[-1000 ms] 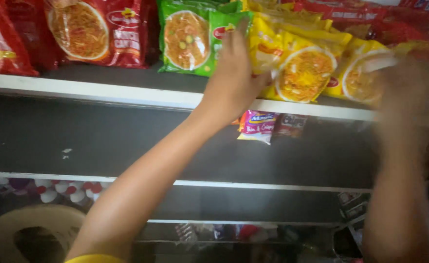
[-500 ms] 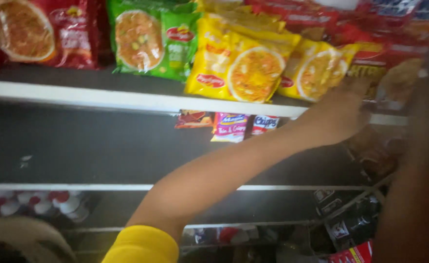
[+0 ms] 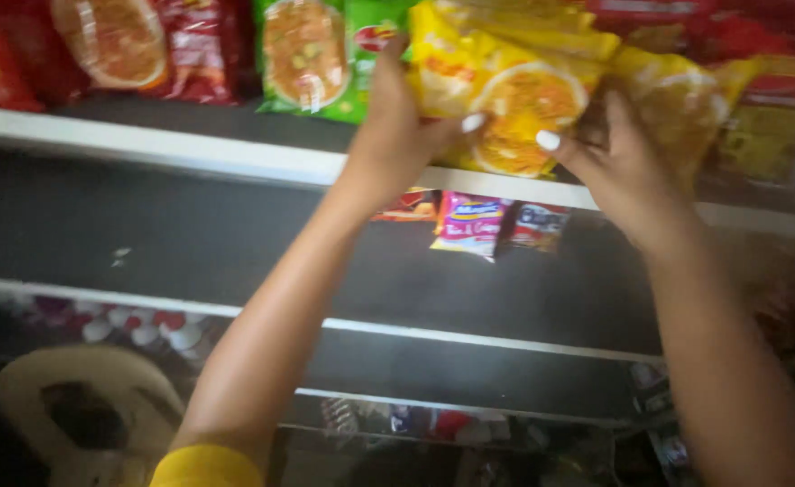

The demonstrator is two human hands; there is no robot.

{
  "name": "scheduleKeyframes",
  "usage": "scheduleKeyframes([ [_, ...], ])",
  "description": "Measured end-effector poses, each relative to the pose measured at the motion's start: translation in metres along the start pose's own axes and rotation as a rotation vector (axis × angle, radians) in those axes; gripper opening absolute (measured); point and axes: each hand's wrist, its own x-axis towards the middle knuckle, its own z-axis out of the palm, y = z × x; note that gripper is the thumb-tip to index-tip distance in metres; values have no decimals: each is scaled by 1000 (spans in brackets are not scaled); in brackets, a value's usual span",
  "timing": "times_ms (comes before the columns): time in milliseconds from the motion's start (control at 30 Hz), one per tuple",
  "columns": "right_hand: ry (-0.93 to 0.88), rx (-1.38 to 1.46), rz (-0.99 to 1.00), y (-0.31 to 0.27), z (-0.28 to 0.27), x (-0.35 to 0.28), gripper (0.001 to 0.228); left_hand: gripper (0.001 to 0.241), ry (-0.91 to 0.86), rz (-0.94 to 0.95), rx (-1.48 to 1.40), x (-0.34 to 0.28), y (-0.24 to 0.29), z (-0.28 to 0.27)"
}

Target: Organizing and restocking various instant noodle packets on retail shelves.

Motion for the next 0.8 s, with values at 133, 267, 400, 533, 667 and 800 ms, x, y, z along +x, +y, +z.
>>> scheduleKeyframes([
  [133,10,367,-216,8,23,21,63,97,-33,-54,83,11,-2,15],
  [267,170,117,-355,31,27,25,64,95,61,-21,286,11,9,22],
  [400,153,357,-482,1,17,5,65,87,32,53,170,10,44,26],
  [533,305,302,-399,-17,-15,-8,56,77,14,182,32,28,74,34],
  [667,228,506,-432,-7,-27,-11,49,69,-59,236,-18,26,69,45],
  [800,230,118,-192,62,-11,15,54,74,-150,103,-34,16,30,42],
])
